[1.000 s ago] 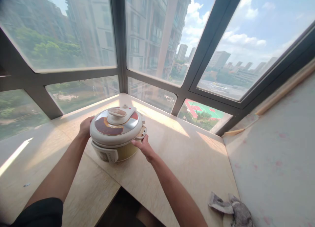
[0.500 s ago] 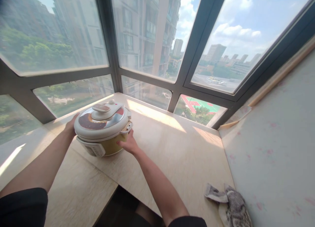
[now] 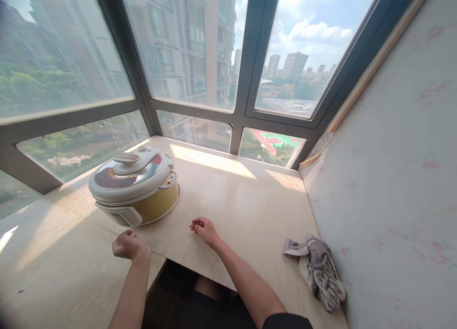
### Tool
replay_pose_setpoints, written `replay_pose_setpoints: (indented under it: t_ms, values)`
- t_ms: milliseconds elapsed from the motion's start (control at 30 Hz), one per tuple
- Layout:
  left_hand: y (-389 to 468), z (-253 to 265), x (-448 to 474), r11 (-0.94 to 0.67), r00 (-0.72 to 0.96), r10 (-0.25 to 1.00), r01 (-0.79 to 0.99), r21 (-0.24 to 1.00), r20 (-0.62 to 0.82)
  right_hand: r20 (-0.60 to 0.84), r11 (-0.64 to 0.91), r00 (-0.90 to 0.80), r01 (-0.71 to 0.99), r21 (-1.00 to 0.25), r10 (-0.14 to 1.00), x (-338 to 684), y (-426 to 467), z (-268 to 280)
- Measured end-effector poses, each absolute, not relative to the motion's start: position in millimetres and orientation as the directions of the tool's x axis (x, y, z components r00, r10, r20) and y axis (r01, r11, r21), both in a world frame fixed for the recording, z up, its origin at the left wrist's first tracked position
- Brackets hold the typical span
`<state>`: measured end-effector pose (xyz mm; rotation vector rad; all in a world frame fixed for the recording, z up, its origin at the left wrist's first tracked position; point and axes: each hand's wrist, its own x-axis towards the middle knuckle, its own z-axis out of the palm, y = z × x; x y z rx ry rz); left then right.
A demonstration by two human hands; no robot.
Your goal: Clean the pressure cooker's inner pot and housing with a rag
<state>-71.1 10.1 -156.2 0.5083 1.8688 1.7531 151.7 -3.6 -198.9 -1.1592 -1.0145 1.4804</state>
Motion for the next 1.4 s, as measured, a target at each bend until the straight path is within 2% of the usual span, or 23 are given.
replay_pose_setpoints:
  t_ms: [67, 133, 233, 300, 400, 533, 667, 867, 1400]
  values:
    - [-7.0, -169.1, -24.0, 0.106, -0.788, 0.606, -0.05, 0.993, -0.105, -0.183, -0.179, 0.003, -0.194, -0.965, 0.983, 178.2, -25.1, -203.9]
    - [-23.6, -178.2, 21.4, 0.116, -0.693, 0.714, -0.025, 0.993, -0.101, -0.175, -0.153, 0.102, -0.194, -0.969, 0.979, 209.0, -45.2, -204.6]
    - [-48.4, -188.0, 78.1, 0.129, -0.466, 0.879, 0.022, 0.991, -0.104, -0.162, -0.115, 0.259, -0.187, -0.976, 0.952, 259.1, -80.2, -202.9]
    - [-63.6, -194.0, 107.0, 0.113, -0.257, 0.963, 0.125, 0.986, -0.077, -0.151, -0.092, 0.393, -0.165, -0.982, 0.907, 291.1, -108.6, -203.1]
    - [-82.5, -203.1, 138.9, 0.028, -0.01, 1.0, 0.278, 0.96, -0.026, -0.123, -0.077, 0.534, -0.107, -0.991, 0.836, 329.7, -152.1, -206.4]
    - [-98.1, -213.3, 163.2, -0.149, 0.129, 0.987, 0.473, 0.868, 0.099, -0.092, -0.058, 0.652, -0.073, -0.996, 0.753, 353.7, -185.5, -211.8]
    - [-103.3, -217.4, 166.5, -0.205, 0.182, 0.975, 0.543, 0.814, 0.124, -0.069, -0.078, 0.676, -0.017, -0.997, 0.734, 351.3, -184.5, -214.4]
    - [-104.8, -214.6, 159.5, -0.257, 0.223, 0.962, 0.53, 0.808, 0.159, 0.04, -0.141, 0.585, 0.26, -0.955, 0.81, 344.6, -179.3, -216.5]
    - [-107.0, -220.0, 159.9, -0.326, 0.258, 0.942, 0.558, 0.763, 0.214, 0.083, -0.157, 0.565, 0.363, -0.919, 0.821, 346.5, -182.7, -221.9]
